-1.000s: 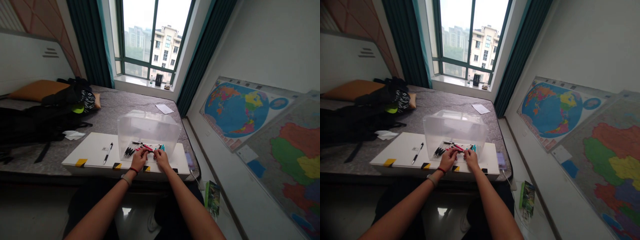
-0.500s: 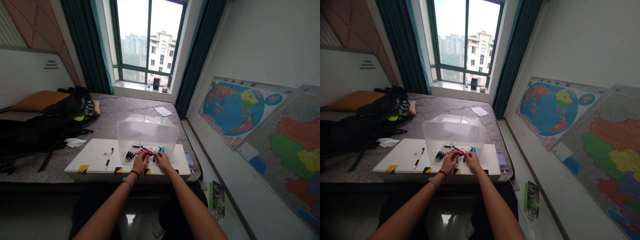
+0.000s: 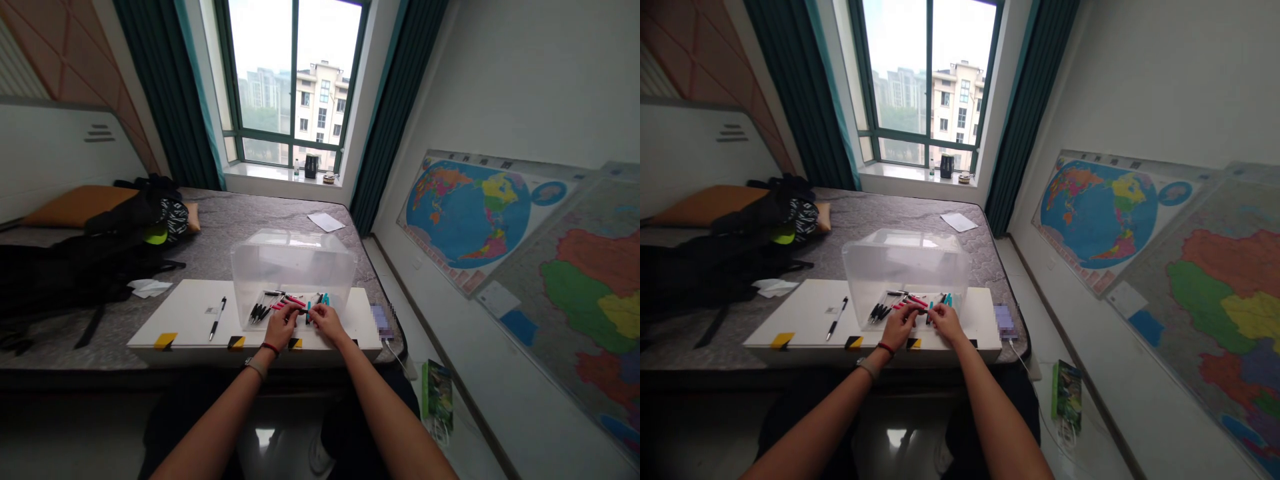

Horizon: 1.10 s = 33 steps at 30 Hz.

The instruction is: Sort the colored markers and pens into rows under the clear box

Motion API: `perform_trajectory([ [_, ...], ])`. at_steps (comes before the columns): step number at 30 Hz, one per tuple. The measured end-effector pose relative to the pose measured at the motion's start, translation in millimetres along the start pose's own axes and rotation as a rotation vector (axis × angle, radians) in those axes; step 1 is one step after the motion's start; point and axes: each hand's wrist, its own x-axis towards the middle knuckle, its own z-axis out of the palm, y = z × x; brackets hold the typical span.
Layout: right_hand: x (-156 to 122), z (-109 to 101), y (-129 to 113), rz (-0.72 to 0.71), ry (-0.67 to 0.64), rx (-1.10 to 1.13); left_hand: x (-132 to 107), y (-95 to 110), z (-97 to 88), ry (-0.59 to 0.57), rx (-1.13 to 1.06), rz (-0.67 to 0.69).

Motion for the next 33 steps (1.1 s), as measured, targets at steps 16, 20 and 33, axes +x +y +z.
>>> perform_trajectory([
  [16,2.7,2.3,-11.2,0.059,-0.058,-0.28,0.0,-1.6,0.2,0.032,0.004,0.021],
  [20,3.4,3.0,-10.9,0.076,-0.05,-0.228,0.3,-2.9,2.3,0.051,-0.022,-0.009],
  [33,2.0,0.4,-11.2,0.116,-0.163,-0.035,23.4,17.7,-4.3,0.011,-0.258,-0.144],
])
